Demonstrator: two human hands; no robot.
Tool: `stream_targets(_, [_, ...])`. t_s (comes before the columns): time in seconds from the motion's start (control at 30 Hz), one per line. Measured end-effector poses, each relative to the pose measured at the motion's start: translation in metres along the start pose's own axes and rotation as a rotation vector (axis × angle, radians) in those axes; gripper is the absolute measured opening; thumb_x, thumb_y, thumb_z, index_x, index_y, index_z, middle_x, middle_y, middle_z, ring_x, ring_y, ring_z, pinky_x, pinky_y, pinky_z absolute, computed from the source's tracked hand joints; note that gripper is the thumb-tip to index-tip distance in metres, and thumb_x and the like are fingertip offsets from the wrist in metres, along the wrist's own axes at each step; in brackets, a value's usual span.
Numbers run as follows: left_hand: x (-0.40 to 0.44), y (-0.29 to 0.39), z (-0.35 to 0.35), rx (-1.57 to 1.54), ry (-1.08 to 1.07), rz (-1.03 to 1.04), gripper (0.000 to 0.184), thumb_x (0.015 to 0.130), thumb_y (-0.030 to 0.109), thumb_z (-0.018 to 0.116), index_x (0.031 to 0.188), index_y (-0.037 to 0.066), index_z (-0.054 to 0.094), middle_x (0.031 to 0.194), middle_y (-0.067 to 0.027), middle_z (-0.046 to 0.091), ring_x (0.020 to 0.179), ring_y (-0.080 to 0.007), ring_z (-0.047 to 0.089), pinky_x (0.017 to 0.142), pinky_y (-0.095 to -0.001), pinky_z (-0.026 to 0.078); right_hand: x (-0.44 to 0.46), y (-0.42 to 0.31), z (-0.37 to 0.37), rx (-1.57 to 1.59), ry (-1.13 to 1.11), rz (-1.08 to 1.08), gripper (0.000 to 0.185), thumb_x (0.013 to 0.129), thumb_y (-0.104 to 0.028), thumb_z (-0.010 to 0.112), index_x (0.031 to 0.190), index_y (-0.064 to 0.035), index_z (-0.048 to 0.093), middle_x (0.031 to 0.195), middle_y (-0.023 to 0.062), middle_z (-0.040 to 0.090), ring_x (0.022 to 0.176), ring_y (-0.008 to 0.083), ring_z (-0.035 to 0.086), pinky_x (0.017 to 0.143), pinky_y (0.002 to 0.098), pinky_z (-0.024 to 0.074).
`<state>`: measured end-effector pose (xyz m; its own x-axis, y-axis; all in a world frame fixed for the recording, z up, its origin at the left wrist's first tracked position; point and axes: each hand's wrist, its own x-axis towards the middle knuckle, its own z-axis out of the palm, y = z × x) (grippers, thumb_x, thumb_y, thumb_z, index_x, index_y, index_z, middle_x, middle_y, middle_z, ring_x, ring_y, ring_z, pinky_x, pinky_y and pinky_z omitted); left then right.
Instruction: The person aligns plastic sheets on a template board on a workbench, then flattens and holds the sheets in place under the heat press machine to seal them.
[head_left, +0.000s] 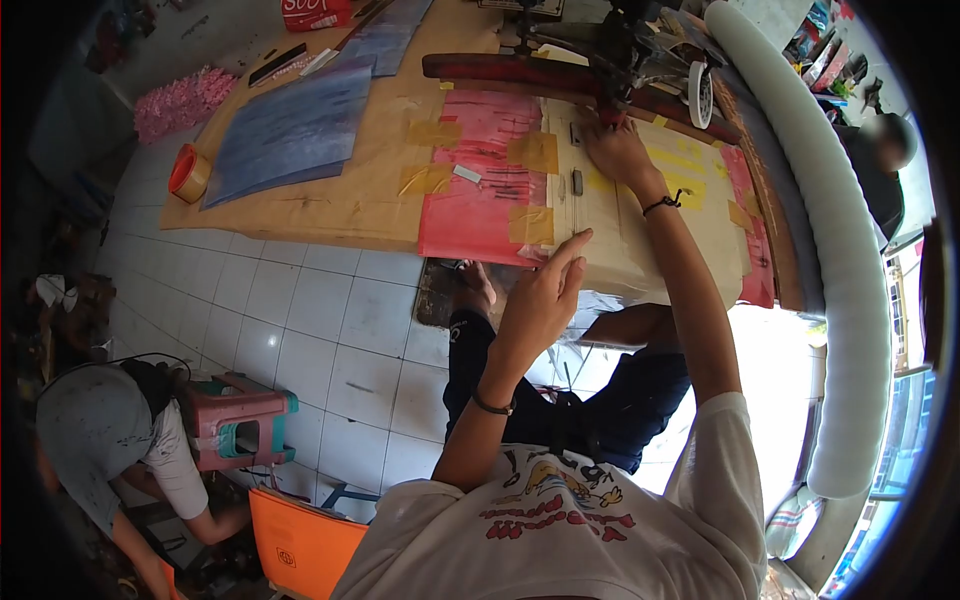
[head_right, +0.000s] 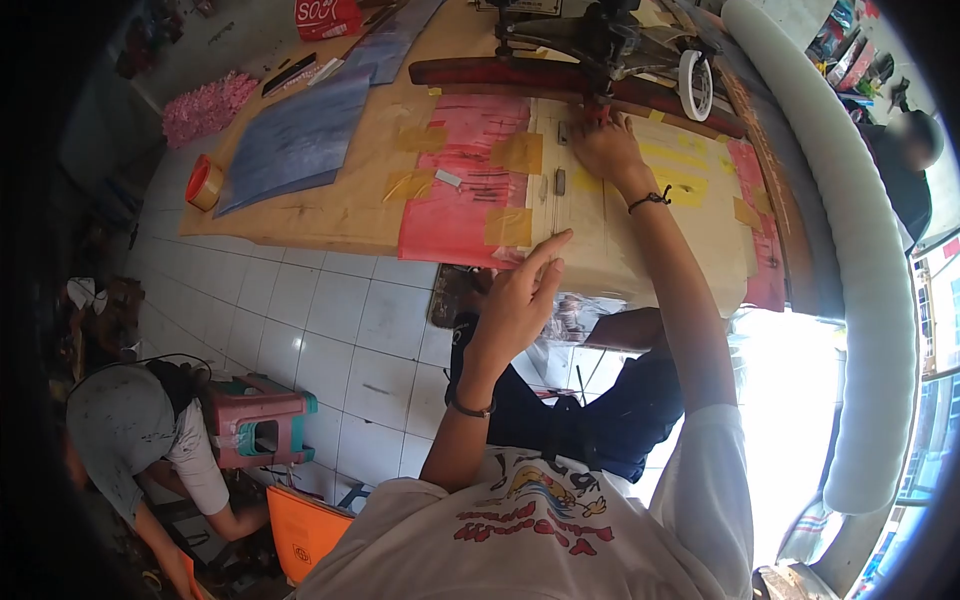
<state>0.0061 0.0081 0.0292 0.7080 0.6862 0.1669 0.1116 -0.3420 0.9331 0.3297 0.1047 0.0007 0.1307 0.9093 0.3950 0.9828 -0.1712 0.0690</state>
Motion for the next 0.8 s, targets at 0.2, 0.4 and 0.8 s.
stream_targets(0.2, [0.003,-0.001,0.001,0.001,0.014,0.008,0.038,0.109,0.024,0.05,0.144,0.011,0.055,0.125,-0.0261,0.068,0.109,-0.041,0.07,0.094,-0.0419,0.058,-0.002,-0.007,-0.021,-0.006,-0.037,-0.063,0.053,0.107,-0.039,0.037,0.154,-0.0148,0.045,0.149,0.0255,0.052,0.138,0.0521,0.044,0.118,0.0623,0.0303])
stream_targets(0.4, [0.002,-0.003,0.002,-0.003,0.02,0.001,0.038,0.109,0.025,0.05,0.144,0.011,0.056,0.123,-0.0254,0.069,0.101,-0.0364,0.073,0.089,-0.039,0.058,-0.038,-0.025,-0.079,0.371,-0.097,-0.038,0.051,0.109,-0.037,0.043,0.149,-0.006,0.05,0.15,0.023,0.052,0.142,0.0446,0.042,0.12,0.0495,0.0319])
stream_targets(0.8, [0.003,-0.008,0.003,-0.037,0.02,0.045,0.038,0.11,0.025,0.052,0.146,0.014,0.057,0.106,-0.014,0.073,0.05,-0.0068,0.047,0.054,-0.027,0.044,-0.05,-0.019,-0.077,0.349,-0.025,-0.066,0.047,0.107,-0.038,0.049,0.146,-0.0131,0.057,0.15,0.0199,0.054,0.142,0.0427,0.043,0.12,0.0481,0.034])
